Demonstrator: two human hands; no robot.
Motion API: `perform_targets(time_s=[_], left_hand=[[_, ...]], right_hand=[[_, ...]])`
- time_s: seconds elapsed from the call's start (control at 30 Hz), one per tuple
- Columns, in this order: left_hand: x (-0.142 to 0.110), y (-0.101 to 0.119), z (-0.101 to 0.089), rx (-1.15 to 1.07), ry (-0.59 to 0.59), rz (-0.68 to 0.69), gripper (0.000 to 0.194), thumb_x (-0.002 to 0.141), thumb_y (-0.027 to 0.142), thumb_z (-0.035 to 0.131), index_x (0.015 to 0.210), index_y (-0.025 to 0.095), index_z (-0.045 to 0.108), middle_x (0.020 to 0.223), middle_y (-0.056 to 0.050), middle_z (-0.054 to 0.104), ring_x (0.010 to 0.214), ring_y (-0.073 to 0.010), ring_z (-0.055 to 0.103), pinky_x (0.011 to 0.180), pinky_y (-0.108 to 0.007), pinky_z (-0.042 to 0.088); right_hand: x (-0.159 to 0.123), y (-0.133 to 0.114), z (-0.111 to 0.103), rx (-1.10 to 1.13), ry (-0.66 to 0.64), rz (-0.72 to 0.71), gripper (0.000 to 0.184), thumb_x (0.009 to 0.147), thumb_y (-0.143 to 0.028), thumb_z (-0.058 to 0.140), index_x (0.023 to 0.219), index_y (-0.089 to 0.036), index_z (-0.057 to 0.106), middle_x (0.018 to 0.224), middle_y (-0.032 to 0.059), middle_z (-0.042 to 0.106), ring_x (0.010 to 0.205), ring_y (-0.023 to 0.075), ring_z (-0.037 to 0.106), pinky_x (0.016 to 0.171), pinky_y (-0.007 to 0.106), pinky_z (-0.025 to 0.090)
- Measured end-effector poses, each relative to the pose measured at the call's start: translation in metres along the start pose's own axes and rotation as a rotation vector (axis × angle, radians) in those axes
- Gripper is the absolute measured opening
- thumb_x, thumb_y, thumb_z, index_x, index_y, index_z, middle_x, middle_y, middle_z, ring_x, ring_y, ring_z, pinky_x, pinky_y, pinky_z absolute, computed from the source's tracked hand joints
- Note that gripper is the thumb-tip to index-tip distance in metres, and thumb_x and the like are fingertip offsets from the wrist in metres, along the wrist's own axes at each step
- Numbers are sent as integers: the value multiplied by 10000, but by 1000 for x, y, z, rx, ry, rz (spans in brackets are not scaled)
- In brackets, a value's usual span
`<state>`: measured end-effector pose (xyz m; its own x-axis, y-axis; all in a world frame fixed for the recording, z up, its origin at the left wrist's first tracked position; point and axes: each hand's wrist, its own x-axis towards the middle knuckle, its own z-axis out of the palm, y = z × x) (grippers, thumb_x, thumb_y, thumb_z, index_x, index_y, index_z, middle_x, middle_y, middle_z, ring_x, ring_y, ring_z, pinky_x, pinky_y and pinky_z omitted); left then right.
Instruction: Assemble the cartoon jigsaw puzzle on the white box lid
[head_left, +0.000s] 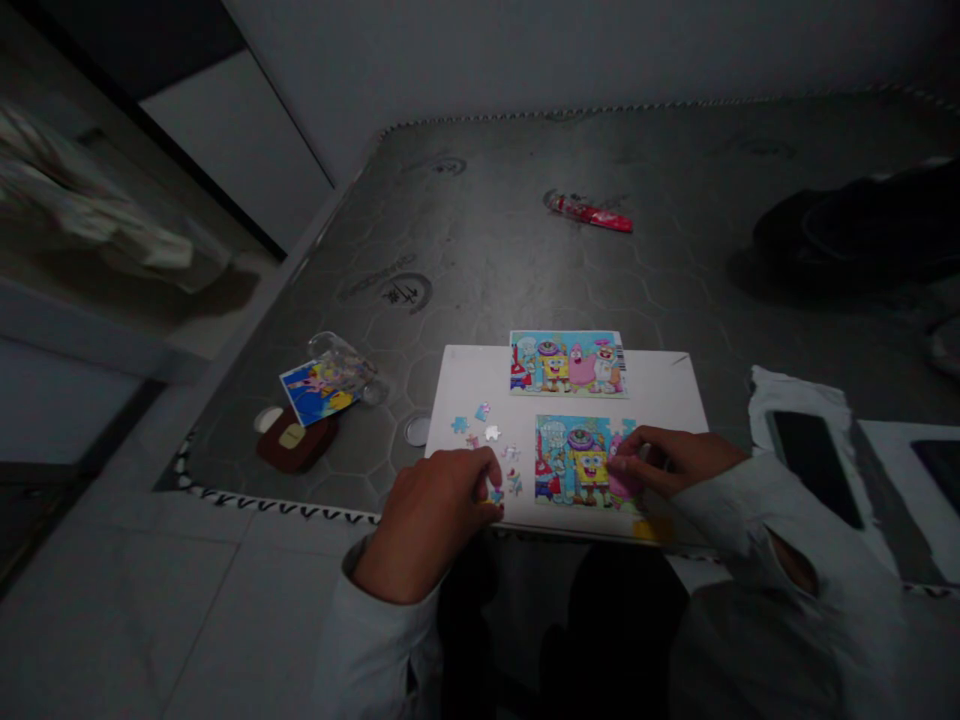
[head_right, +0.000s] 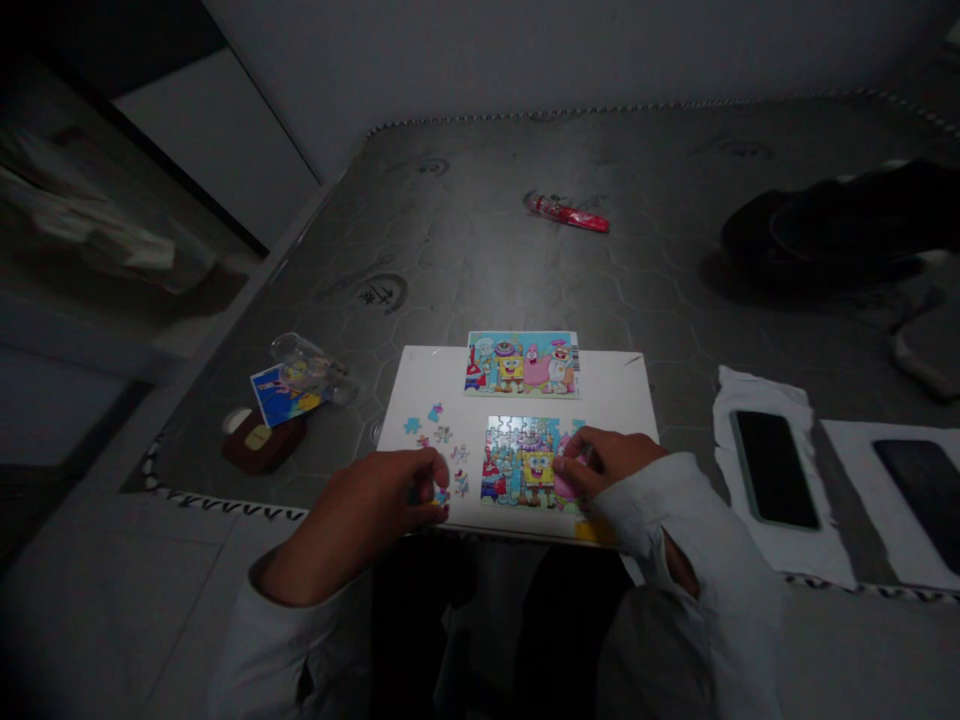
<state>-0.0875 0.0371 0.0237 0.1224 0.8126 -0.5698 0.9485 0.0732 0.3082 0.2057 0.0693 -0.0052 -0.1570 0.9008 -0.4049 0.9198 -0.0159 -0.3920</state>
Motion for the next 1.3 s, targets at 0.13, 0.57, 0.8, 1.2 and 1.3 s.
perform_targets(time_s=[0.13,0.57,0.8,1.2,1.3], left_hand=[[-1,0,0,-5,6,17,234,794,284,769,1016,328,710,962,59,753,864,-181,669,653,-291,300],[-1,0,-1,-19,-2,15,248,795,266,778,1027,319,711,952,61,753,865,-176,671,665,-294,319],[-1,1,-1,-8,0,10,252,790,272,776,1030,320,716,969,52,759,863,-177,670,661,-296,320],[-1,1,-3,-15,-3,12,243,798,284,769,1032,321,717,967,52,758,867,-180,672,660,-299,323],[-1,2,-3,-9,4,12,239,799,277,767,1030,317,719,970,48,760,874,-181,673,667,-299,329]], right_hand=[[-1,0,1,-5,15,-3,234,864,-500,659,844,-278,732,689,-10,733,618,165,652,601,287,423],[-2,-1,-5,22,-39,-2,293,865,-538,616,882,-269,728,727,0,754,649,182,663,630,306,432],[-2,-3,-4,6,-17,13,257,852,-515,635,858,-274,726,691,-12,736,630,171,658,610,291,419],[-3,-1,-3,32,-2,-22,241,865,-496,638,865,-276,736,694,-15,733,637,169,664,619,285,436],[-4,-2,-3,19,11,-22,250,871,-504,635,874,-279,744,694,-15,731,644,174,665,613,290,430]])
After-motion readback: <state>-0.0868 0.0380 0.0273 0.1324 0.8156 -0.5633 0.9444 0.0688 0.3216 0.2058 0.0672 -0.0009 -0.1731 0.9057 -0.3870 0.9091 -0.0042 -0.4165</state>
